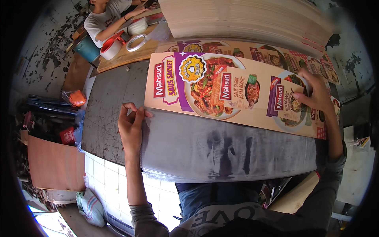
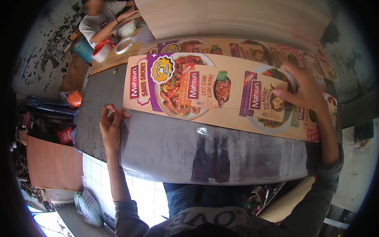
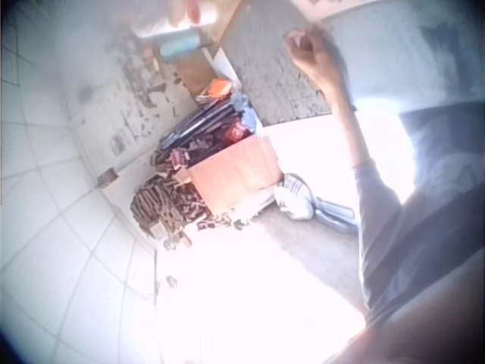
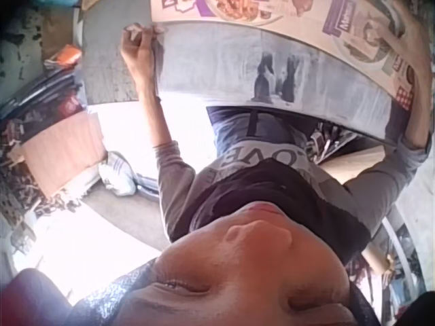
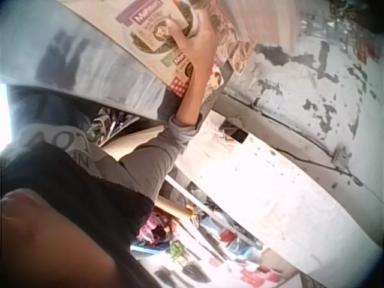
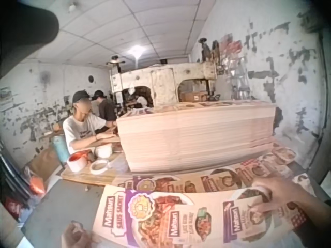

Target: The person is separating printed food packaging labels from a large stack and placing them onto another stack by hand.

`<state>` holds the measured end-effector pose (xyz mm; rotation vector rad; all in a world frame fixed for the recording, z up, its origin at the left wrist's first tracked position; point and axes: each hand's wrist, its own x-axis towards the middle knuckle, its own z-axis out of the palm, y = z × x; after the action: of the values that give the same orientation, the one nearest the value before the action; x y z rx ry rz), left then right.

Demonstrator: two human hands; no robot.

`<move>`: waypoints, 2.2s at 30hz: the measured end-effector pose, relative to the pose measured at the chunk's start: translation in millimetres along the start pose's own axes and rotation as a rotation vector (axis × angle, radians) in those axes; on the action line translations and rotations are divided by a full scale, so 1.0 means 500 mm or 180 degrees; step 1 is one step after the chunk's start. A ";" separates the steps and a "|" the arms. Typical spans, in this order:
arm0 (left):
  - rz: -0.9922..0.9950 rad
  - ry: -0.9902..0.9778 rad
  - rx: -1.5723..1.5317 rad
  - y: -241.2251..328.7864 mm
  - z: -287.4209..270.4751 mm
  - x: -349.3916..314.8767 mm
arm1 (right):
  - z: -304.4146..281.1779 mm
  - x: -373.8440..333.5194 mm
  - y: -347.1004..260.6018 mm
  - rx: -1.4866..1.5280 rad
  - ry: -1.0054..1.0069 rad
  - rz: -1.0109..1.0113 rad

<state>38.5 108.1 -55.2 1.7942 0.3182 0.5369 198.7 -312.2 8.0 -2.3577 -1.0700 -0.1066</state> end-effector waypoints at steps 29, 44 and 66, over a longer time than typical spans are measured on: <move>0.0626 0.0089 -0.0516 -0.025 -0.005 -0.010 | 0.011 0.009 -0.002 -0.0041 -0.0480 0.0234; 0.0161 0.0174 -0.0227 0.007 0.008 -0.009 | 0.000 -0.004 -0.005 0.0178 0.0016 -0.0013; 0.0163 0.0272 -0.0272 0.003 0.009 -0.005 | -0.003 0.003 -0.006 0.0017 0.0024 -0.0041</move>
<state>38.6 102.5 -55.2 1.7034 0.3040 0.6554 197.7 -310.2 10.9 -2.3442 -1.0809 -0.1170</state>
